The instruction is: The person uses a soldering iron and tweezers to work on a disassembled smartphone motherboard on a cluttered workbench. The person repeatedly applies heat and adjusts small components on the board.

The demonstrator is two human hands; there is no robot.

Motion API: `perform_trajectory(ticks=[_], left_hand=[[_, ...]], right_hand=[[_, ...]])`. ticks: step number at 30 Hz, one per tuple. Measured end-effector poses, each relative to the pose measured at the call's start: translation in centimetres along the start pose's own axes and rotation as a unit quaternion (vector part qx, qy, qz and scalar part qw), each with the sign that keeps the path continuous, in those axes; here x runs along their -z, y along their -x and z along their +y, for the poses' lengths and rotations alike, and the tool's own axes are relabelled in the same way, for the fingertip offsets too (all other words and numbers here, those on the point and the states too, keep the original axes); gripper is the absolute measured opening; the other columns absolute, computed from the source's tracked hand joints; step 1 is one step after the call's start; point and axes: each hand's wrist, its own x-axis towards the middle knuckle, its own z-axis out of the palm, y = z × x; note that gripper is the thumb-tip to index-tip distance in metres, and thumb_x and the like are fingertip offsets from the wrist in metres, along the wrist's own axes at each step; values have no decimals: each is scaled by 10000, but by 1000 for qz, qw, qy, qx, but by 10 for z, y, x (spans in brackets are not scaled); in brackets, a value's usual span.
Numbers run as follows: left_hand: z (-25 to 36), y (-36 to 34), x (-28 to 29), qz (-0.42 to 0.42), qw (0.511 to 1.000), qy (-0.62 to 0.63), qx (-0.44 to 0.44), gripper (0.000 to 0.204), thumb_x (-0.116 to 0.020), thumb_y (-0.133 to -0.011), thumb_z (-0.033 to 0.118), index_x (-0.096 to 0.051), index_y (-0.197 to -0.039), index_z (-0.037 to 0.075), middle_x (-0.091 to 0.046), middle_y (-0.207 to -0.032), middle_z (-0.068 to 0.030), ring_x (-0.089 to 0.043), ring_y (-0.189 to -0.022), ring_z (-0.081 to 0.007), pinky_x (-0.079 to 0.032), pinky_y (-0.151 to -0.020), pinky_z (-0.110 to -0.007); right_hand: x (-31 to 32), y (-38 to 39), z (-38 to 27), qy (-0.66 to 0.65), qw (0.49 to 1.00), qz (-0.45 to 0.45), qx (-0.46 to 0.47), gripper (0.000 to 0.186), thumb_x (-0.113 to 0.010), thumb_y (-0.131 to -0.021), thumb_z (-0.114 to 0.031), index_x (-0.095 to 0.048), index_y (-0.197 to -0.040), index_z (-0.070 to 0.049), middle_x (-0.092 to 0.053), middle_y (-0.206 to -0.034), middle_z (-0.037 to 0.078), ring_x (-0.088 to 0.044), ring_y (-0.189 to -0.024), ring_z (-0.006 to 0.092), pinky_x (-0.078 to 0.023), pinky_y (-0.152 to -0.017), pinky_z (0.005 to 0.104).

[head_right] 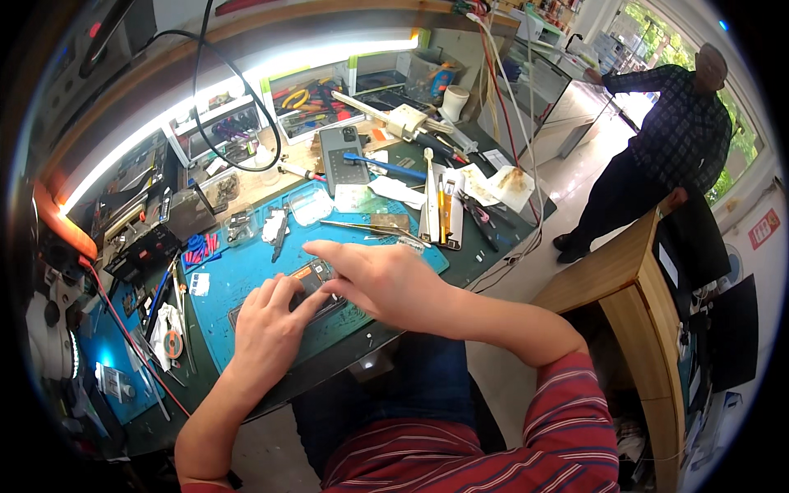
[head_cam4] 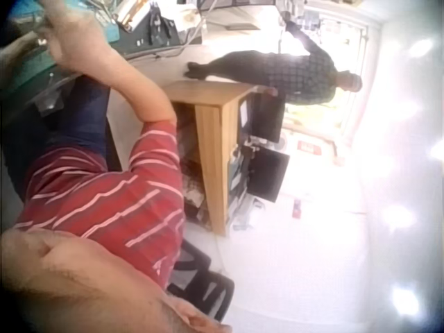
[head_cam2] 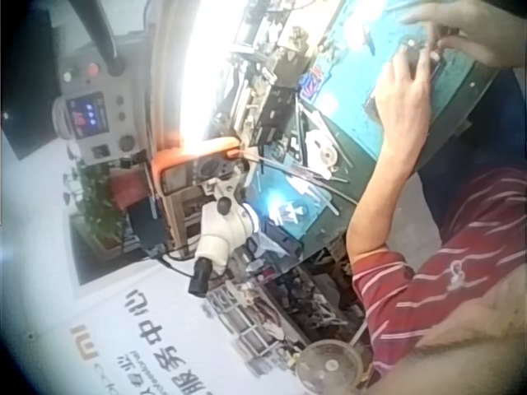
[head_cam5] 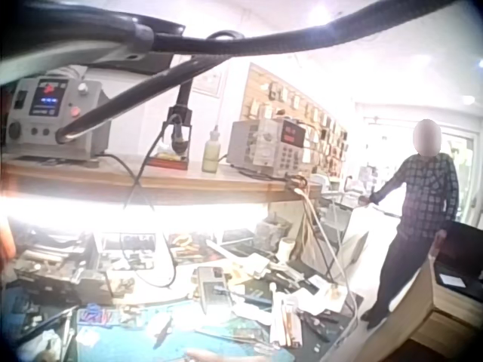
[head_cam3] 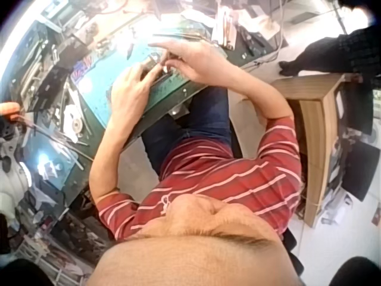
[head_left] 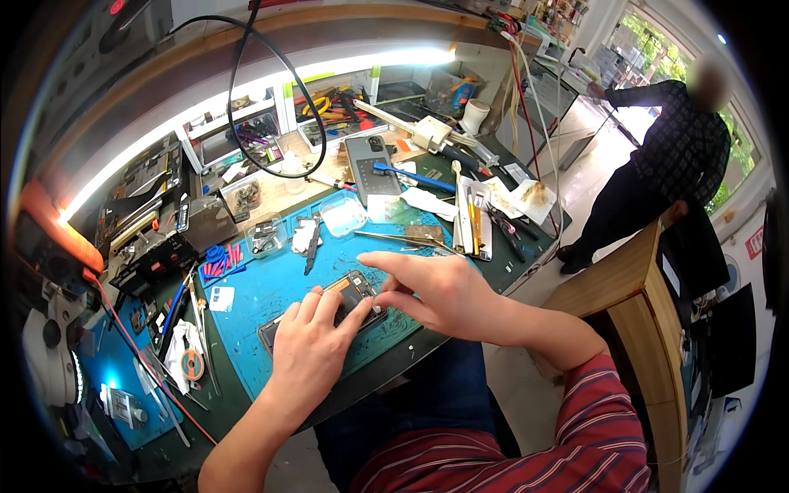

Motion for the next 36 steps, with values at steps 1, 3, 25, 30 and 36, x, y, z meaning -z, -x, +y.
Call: perform_trajectory(ticks=[1,3,25,30,36], left_hand=[[0,0,-1,-9,1000,0,-1,435,-657,-878,99,-740,-1301,160,-671,-1154,-78,-641,-1037,-258,-512,-806,-363],[1,2,-2,-27,1000,-1,0,472,-638,-875,103,-735,-1334,166,-657,-1197,-93,-619,-1085,-272,-489,-824,-363],[2,-2,1,-30,999,-11,-23,418,-664,-870,86,-746,-1280,95,-691,-1370,-78,-623,-1114,-233,-495,-918,-364],[3,-3,2,-29,999,7,-22,414,-660,-873,77,-736,-1280,70,-686,-1366,-86,-628,-1186,-241,-493,-1066,-404],[4,-4,-2,-27,996,80,-1,399,-634,-886,47,-717,-1277,34,-677,-1298,-102,-620,-1222,-268,-462,-1155,-483]], right_hand=[[-2,-2,1,-4,998,46,42,677,-799,-922,-82,-530,-1543,-101,-765,-1103,137,-781,-956,278,-623,-826,385],[-7,-5,3,-24,991,96,85,692,-800,-918,-86,-527,-1553,-118,-773,-1023,111,-781,-920,276,-621,-791,393],[-13,-83,96,-84,960,266,-31,460,-682,-1015,-82,-571,-1457,-22,-801,-974,145,-793,-887,283,-608,-791,375],[-16,-84,94,-86,962,254,-44,462,-679,-1012,-74,-574,-1458,-7,-805,-1001,153,-796,-914,275,-610,-822,369],[-15,-85,99,-57,968,238,-52,468,-679,-1019,-64,-563,-1468,-1,-810,-1029,162,-807,-968,247,-617,-865,350]])
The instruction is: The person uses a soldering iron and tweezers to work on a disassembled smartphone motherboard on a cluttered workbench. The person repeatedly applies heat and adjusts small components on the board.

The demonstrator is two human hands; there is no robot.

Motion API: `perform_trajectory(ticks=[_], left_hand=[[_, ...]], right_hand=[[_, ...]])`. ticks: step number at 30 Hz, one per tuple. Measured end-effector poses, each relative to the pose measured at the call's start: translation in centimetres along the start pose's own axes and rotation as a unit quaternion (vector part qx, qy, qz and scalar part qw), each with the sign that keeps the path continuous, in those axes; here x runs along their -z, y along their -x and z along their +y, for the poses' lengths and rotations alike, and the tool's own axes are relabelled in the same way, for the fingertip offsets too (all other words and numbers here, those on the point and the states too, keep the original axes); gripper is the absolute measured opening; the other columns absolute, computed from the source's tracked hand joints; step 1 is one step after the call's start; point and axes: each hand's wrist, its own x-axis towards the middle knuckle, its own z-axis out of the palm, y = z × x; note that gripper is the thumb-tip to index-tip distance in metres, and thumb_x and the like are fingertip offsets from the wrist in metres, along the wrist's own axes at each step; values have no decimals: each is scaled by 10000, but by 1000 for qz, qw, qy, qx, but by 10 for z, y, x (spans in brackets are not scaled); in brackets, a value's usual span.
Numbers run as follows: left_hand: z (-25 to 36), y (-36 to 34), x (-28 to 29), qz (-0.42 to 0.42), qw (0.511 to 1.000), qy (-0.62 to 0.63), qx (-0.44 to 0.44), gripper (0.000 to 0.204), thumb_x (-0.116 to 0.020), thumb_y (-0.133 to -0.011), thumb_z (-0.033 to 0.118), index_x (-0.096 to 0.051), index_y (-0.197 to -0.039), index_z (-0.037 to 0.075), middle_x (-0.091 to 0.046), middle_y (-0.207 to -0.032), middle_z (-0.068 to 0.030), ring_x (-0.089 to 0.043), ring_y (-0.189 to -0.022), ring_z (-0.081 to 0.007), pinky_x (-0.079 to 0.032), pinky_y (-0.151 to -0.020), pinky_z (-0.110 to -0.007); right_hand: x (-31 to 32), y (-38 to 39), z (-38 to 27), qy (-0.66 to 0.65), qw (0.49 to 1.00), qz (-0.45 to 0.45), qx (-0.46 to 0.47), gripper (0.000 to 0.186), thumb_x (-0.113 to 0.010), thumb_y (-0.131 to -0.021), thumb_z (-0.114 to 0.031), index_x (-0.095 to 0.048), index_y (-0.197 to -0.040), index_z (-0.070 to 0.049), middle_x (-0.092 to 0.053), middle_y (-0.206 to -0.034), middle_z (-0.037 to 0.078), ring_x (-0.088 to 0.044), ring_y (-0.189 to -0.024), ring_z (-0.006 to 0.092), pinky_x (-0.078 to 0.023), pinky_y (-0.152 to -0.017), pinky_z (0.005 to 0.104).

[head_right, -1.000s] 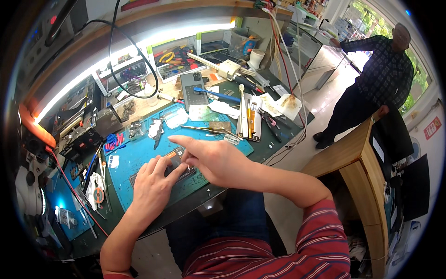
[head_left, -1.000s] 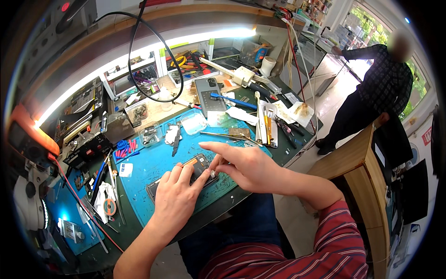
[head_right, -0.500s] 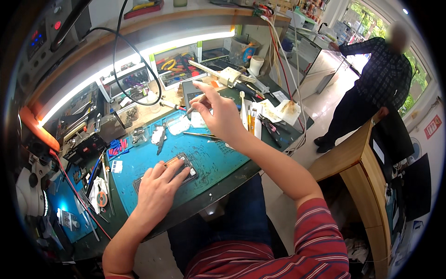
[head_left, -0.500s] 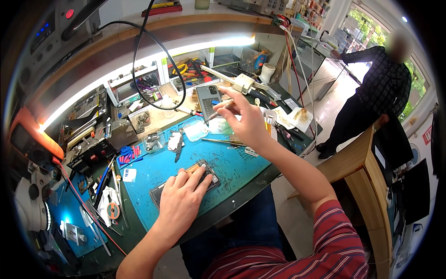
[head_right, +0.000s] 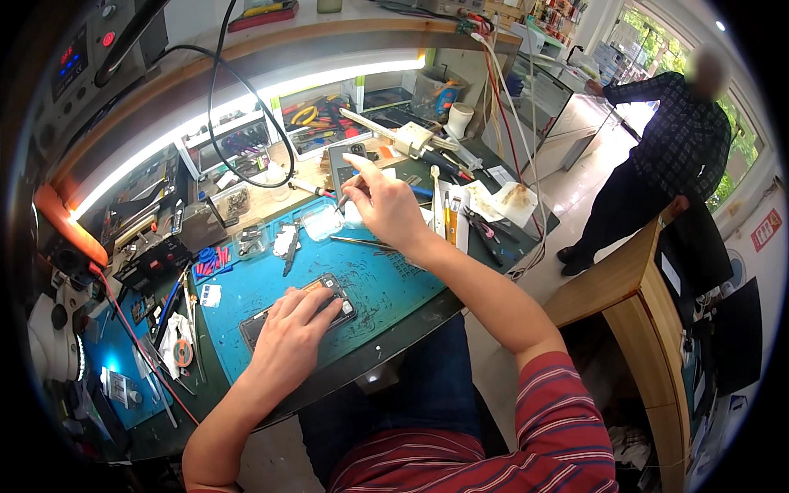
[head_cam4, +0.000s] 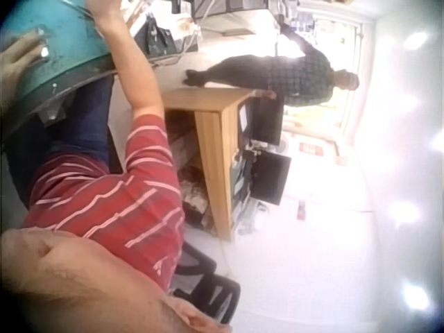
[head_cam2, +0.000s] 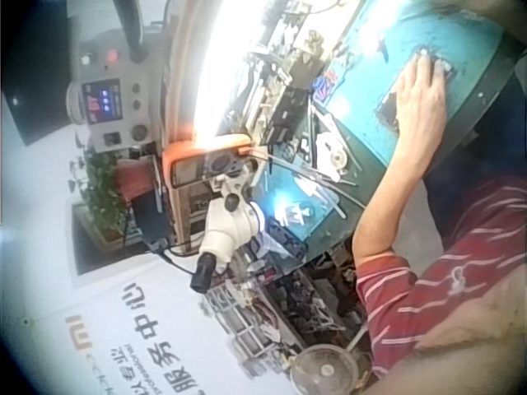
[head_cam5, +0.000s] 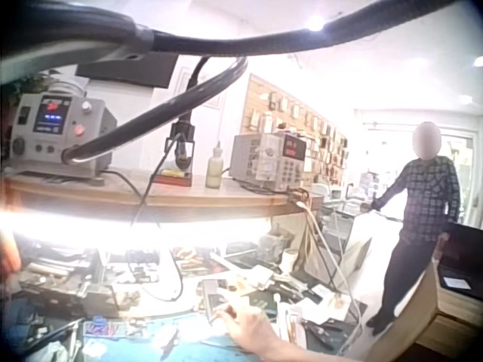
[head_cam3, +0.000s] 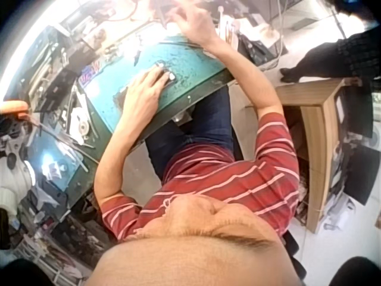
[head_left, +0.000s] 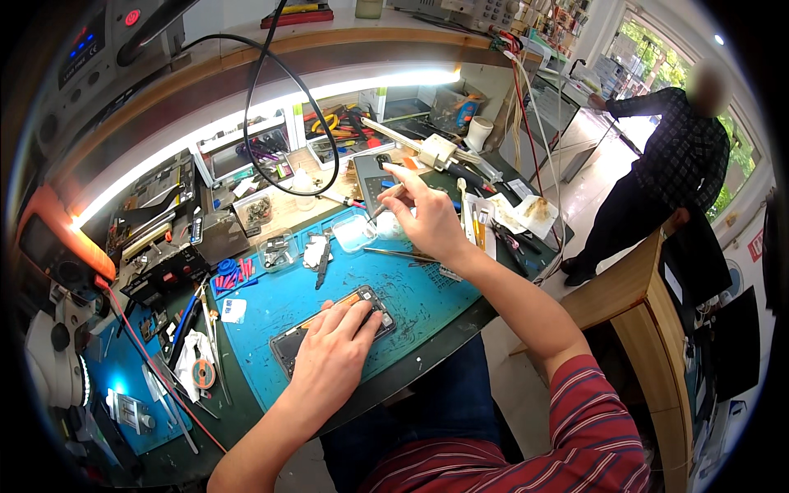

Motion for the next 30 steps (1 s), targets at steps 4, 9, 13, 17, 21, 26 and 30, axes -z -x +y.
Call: perform_trajectory(ticks=[4,9,13,17,21,26,30], left_hand=[[0,-2,-1,5,1000,17,-5,366,-636,-885,25,-709,-1243,22,-691,-1227,-111,-647,-1172,-273,-501,-1117,-462],[-6,-3,-4,52,992,86,76,215,-696,-916,19,-664,-1128,7,-723,-1101,-119,-729,-957,-313,-581,-977,-430],[-10,-2,-9,79,965,193,157,311,-751,-937,18,-583,-1198,15,-720,-1116,-131,-788,-949,-271,-625,-782,-401],[-10,-6,-10,92,966,182,161,332,-779,-926,76,-586,-1192,34,-686,-1076,-109,-764,-878,-242,-608,-685,-377],[-11,-6,-9,96,977,138,132,216,-759,-944,83,-624,-1103,24,-685,-1029,-115,-741,-834,-296,-594,-667,-404],[-12,-6,-9,116,976,131,128,146,-744,-956,81,-640,-1031,15,-685,-964,-137,-703,-797,-358,-580,-662,-432],[-14,-7,-8,114,974,146,128,137,-745,-957,87,-641,-1013,18,-684,-952,-134,-703,-801,-353,-580,-664,-430]], right_hand=[[2,1,-8,-5,1000,1,3,474,-682,-1019,-67,-555,-1472,-4,-811,-1025,151,-806,-962,233,-615,-862,344],[11,17,-33,-73,997,-5,3,488,-692,-1020,-76,-546,-1482,-13,-813,-1008,131,-801,-947,188,-611,-852,327],[25,44,-69,-104,993,-57,11,522,-727,-1015,-85,-539,-1496,-9,-809,-996,118,-801,-936,174,-616,-862,314],[26,60,-75,-111,991,-69,33,541,-756,-1006,-92,-543,-1497,-10,-804,-984,110,-804,-918,187,-629,-843,315],[25,61,-74,-113,989,-74,67,537,-755,-1006,-91,-545,-1495,-11,-805,-982,111,-806,-911,192,-633,-823,308],[25,63,-74,-107,988,-69,82,535,-754,-1005,-86,-545,-1491,-4,-806,-971,112,-807,-901,190,-632,-810,301],[29,64,-77,-105,989,-62,79,531,-755,-1003,-82,-548,-1485,3,-804,-965,114,-807,-887,186,-632,-810,302]])
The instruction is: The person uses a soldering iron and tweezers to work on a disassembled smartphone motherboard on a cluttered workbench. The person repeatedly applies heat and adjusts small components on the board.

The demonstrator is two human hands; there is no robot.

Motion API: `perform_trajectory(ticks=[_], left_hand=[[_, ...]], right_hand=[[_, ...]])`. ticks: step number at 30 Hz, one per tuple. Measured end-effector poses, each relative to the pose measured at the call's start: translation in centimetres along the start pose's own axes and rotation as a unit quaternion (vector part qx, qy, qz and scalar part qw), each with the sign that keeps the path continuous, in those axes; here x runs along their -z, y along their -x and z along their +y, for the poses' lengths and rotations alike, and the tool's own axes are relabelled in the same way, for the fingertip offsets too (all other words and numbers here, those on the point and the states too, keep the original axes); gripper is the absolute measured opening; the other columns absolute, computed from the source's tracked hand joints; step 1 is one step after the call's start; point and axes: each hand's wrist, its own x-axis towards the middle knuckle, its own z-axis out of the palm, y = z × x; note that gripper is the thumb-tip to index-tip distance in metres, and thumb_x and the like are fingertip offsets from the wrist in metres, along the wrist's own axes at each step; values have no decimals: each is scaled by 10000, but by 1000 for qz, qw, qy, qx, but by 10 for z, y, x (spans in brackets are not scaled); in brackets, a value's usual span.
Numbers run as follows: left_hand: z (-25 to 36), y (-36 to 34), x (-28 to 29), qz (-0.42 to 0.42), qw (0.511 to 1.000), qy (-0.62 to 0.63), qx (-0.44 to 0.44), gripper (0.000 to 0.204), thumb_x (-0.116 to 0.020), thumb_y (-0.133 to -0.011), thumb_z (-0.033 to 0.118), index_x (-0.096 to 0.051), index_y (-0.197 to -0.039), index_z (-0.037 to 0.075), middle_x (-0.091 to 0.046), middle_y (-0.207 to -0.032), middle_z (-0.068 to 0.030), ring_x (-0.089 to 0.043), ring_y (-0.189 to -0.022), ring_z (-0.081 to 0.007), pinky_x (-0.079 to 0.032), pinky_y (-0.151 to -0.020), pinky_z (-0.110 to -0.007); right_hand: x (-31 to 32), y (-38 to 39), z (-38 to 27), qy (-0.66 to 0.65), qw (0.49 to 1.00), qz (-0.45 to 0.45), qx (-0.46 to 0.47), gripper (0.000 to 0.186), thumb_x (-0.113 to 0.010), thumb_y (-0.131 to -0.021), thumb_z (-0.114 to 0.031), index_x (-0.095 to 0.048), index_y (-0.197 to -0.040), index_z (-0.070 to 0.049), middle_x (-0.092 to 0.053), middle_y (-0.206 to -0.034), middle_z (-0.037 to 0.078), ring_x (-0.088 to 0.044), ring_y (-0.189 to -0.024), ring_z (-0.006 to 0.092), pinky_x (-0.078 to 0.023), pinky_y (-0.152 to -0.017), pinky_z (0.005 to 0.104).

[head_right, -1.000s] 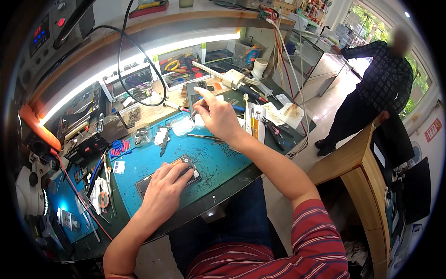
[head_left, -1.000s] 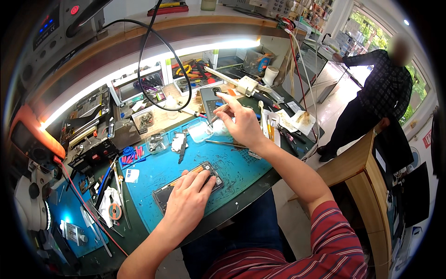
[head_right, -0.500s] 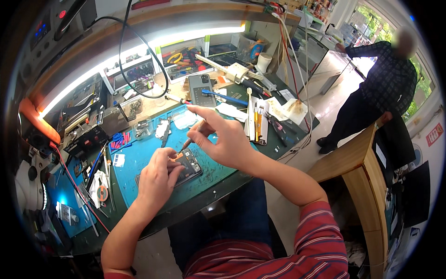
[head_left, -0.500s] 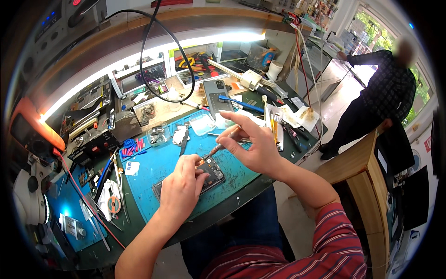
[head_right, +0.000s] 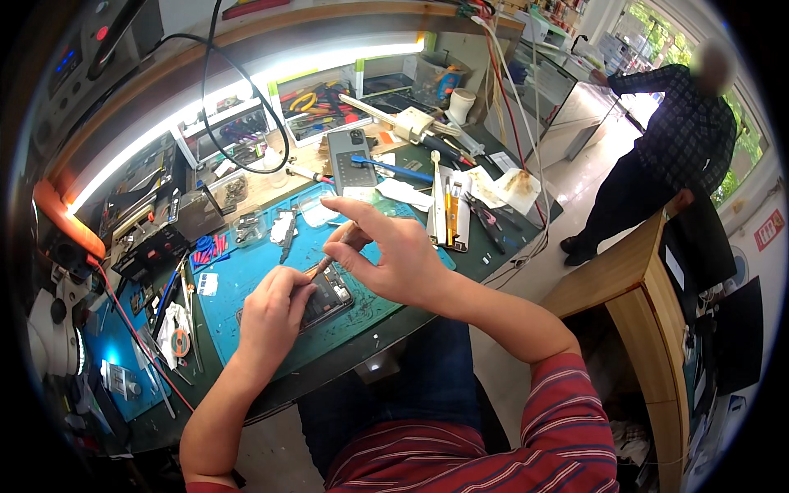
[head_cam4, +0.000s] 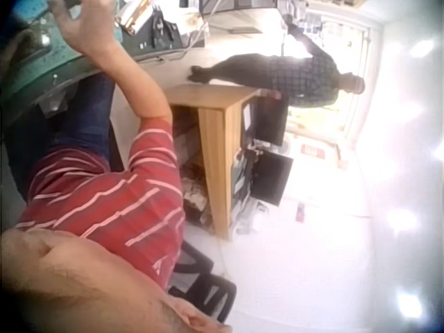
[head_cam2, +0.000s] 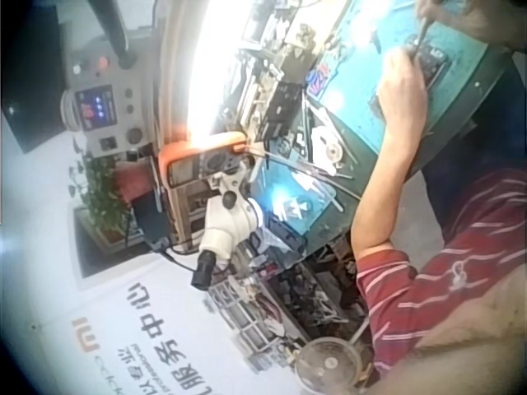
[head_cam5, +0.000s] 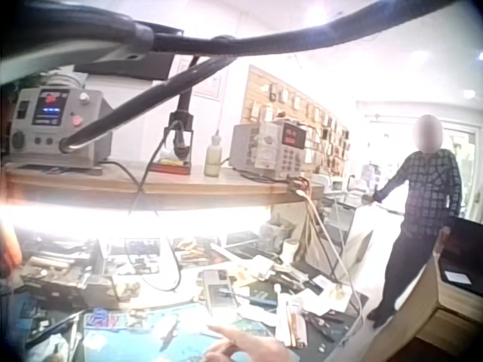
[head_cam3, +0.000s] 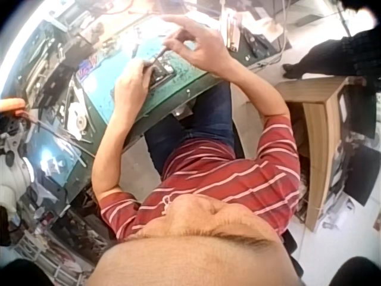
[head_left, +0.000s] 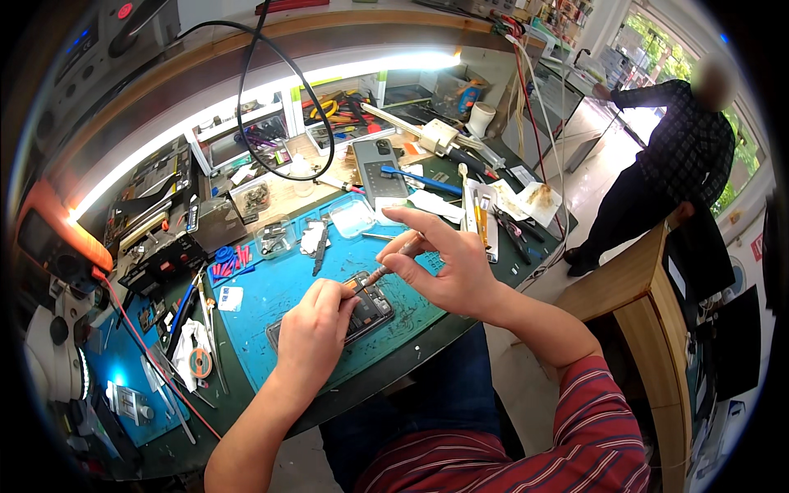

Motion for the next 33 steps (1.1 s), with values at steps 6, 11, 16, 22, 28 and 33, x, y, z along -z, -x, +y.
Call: perform_trajectory(ticks=[6,11,16,22,28,33], left_hand=[[0,-1,1,-5,1000,3,-9,133,-739,-962,88,-635,-997,13,-674,-938,-134,-696,-796,-358,-569,-659,-437],[3,-2,3,-9,1000,2,-11,122,-727,-969,83,-629,-986,11,-664,-926,-140,-688,-785,-368,-561,-656,-445],[2,-1,3,-8,1000,7,-3,126,-726,-971,89,-625,-977,14,-663,-923,-141,-685,-781,-372,-558,-655,-446],[1,-1,2,-7,1000,5,1,132,-732,-971,102,-629,-977,20,-668,-924,-141,-683,-780,-374,-556,-654,-446],[6,0,7,-51,998,38,28,206,-738,-954,41,-657,-1141,13,-704,-1025,-130,-753,-903,-296,-604,-741,-385],[-5,0,13,-78,991,102,40,290,-668,-961,-50,-619,-1244,-15,-694,-1126,-164,-767,-1018,-273,-623,-837,-368]], right_hand=[[-2,2,4,1,1000,1,10,529,-757,-998,-72,-554,-1482,3,-802,-964,116,-804,-894,182,-632,-810,305],[-6,4,7,4,1000,16,16,569,-776,-977,-104,-551,-1497,-48,-802,-930,87,-799,-843,199,-623,-785,332],[-1,1,2,-4,999,-25,24,550,-740,-990,-31,-536,-1500,0,-798,-1010,129,-800,-907,193,-622,-813,309],[-1,1,-2,-19,997,-59,44,556,-706,-999,-12,-508,-1518,6,-793,-1026,135,-796,-940,231,-610,-847,336],[-1,8,-1,9,999,-39,18,561,-707,-1006,-21,-500,-1527,-1,-787,-1034,133,-785,-924,211,-607,-846,334],[-1,11,-7,13,998,-56,8,592,-716,-995,-17,-492,-1543,-11,-782,-998,109,-777,-891,216,-606,-825,343]])
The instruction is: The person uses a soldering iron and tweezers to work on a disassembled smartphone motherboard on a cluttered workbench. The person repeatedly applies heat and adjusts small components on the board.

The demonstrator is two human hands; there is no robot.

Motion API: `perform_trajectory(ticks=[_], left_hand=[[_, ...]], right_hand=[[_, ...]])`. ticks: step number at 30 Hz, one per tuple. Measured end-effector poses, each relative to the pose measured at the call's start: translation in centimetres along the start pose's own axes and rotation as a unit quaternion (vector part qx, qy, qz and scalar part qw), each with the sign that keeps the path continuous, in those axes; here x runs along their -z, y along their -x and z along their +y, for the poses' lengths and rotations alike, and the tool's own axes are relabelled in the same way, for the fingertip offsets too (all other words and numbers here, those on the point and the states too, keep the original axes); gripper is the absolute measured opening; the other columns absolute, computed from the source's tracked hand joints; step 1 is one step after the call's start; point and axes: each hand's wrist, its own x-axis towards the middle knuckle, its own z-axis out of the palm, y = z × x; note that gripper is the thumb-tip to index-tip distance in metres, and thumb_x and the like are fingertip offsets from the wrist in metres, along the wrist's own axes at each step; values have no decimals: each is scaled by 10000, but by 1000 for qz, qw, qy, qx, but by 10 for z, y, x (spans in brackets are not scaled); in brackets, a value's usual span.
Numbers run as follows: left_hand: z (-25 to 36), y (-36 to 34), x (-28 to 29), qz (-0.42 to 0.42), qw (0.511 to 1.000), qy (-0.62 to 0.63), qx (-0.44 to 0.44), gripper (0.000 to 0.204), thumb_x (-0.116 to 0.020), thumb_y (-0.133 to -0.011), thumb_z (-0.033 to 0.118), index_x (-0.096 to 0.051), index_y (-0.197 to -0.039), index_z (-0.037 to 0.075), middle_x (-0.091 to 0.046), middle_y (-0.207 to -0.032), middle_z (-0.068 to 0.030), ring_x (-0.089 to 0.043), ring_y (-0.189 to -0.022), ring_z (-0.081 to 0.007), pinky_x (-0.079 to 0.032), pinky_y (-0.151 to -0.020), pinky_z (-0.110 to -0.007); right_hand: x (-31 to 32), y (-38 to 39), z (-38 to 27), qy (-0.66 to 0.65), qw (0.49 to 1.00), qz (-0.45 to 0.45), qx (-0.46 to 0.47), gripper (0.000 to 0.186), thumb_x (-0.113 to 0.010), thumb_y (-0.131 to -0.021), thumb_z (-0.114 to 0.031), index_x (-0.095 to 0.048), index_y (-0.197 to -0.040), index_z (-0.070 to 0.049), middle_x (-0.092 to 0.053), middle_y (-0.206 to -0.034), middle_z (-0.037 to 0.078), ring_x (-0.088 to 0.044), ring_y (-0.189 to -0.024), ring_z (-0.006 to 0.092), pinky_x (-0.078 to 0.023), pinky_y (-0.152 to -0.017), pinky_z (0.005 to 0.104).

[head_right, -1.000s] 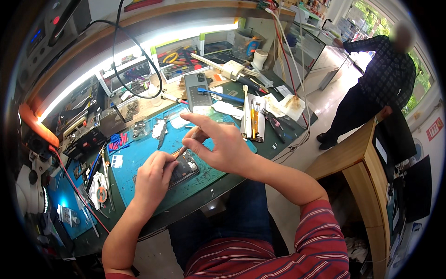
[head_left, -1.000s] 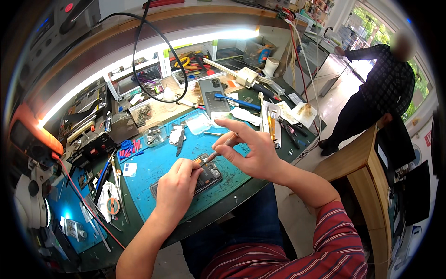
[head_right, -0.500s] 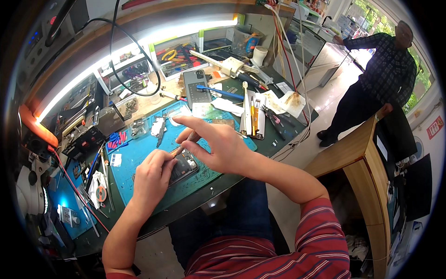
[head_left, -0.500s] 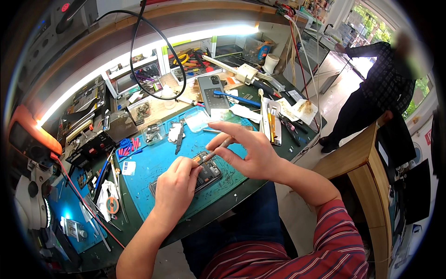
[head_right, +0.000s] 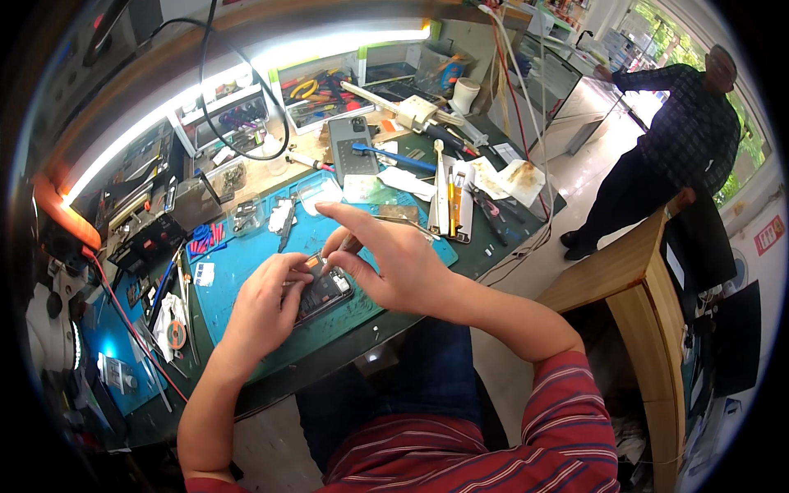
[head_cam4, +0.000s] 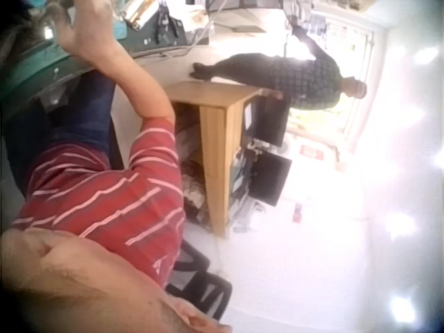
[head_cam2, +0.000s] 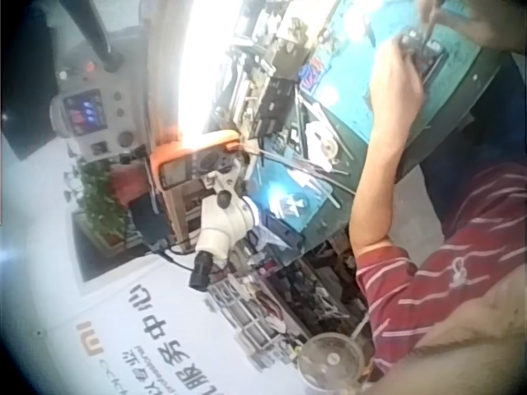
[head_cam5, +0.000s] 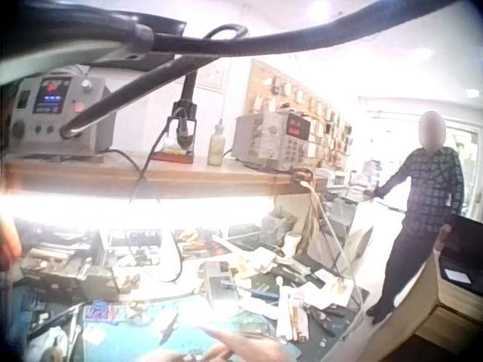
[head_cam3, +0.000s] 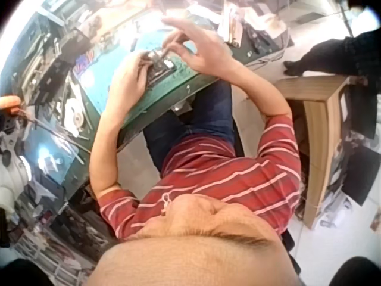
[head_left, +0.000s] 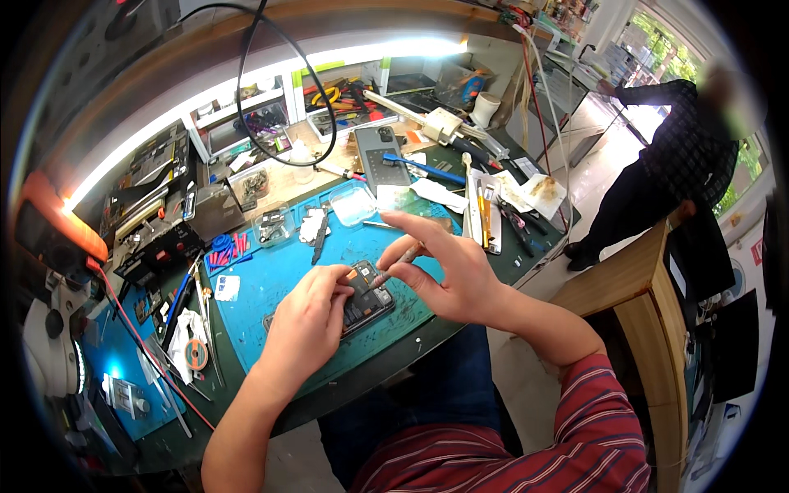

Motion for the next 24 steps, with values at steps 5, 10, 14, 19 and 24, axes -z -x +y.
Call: perform_trajectory(ticks=[5,10,14,19,24], left_hand=[[-2,-3,6,-20,999,33,-7,267,-614,-967,-78,-608,-1231,-40,-678,-1101,-193,-753,-1001,-309,-598,-869,-396],[0,-4,9,-32,999,12,-1,236,-602,-980,-49,-610,-1215,-37,-679,-1086,-192,-724,-1017,-344,-585,-872,-419],[-1,-2,9,-28,999,15,12,218,-598,-980,-17,-616,-1197,-30,-694,-1102,-195,-690,-1046,-397,-562,-897,-439],[-8,-2,4,-12,999,-13,-33,263,-607,-958,-17,-618,-1221,-31,-698,-1132,-202,-696,-1050,-391,-561,-905,-436],[1,-2,7,-23,999,29,27,283,-618,-935,-25,-629,-1217,-47,-698,-1142,-199,-705,-1057,-380,-562,-920,-428]], right_hand=[[-15,1,-7,-17,995,-50,90,750,-746,-919,-5,-435,-1600,-57,-739,-982,106,-736,-866,298,-591,-769,385],[-22,-1,-10,6,992,-83,98,687,-728,-927,24,-481,-1567,-19,-759,-977,91,-749,-867,266,-596,-792,374],[-25,-2,-10,2,991,-96,94,677,-722,-930,25,-484,-1562,-15,-755,-980,97,-748,-870,275,-597,-790,380],[-25,-4,-9,4,985,-113,127,671,-726,-922,32,-498,-1551,-17,-749,-980,100,-747,-873,280,-597,-783,381],[-26,-9,-12,-21,979,-146,141,663,-712,-912,62,-518,-1540,-23,-742,-1015,125,-750,-890,294,-604,-800,386]])
